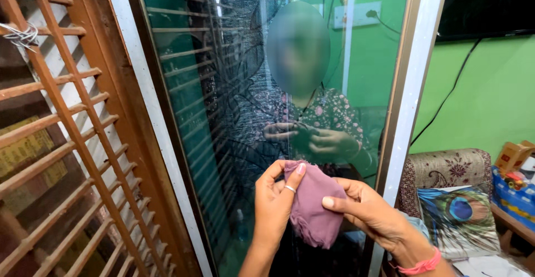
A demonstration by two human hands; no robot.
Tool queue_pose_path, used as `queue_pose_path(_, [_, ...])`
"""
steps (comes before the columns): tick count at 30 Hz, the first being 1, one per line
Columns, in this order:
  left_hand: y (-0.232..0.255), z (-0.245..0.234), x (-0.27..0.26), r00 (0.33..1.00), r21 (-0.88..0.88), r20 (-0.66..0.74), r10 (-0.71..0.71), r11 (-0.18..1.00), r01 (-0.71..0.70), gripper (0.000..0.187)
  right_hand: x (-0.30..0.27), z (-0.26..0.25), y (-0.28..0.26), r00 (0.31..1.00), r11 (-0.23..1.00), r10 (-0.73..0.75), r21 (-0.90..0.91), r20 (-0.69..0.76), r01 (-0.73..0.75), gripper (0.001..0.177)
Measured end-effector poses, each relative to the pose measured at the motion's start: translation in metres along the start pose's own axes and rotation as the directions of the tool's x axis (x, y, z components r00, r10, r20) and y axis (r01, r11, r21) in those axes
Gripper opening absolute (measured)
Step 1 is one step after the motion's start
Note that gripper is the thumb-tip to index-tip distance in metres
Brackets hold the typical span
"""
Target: The person wipes the glass pane of a door and its metal frame using a purple cloth. They also apply a liquid from a bottle onto the cloth.
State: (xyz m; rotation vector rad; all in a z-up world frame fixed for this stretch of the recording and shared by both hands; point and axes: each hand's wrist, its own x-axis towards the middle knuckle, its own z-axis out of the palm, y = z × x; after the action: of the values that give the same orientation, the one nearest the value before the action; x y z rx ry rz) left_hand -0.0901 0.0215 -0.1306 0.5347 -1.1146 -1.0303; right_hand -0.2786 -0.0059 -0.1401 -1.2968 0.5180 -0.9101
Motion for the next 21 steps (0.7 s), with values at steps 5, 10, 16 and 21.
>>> queue_pose_path(5, [-0.008, 0.0, -0.005, 0.995, 0.323, -0.061, 0.079, 0.945, -0.055, 0.018, -0.006, 0.009, -0.004, 0.986, 0.984, -0.091, 0.137, -0.139, 0.11, 0.049])
queue_pose_path(10, [-0.018, 0.001, -0.004, 0.941, 0.464, -0.046, 0.336, 0.841, -0.278, 0.023, 0.002, -0.029, 0.037, 0.973, 0.975, -0.214, -0.078, -0.081, 0.208, 0.037])
queue_pose_path(16, [-0.022, 0.03, -0.007, 0.898, 0.713, -0.178, 0.402, 0.682, -0.164, 0.023, 0.005, -0.034, 0.069, 0.878, 0.88, -0.462, -0.186, -0.125, 0.436, 0.033])
queue_pose_path(21, [-0.019, 0.04, -0.014, 0.839, 0.718, 0.078, 0.539, 0.554, -0.422, 0.021, -0.01, -0.001, 0.032, 0.984, 0.976, 0.038, 0.217, -0.177, 0.001, 0.054])
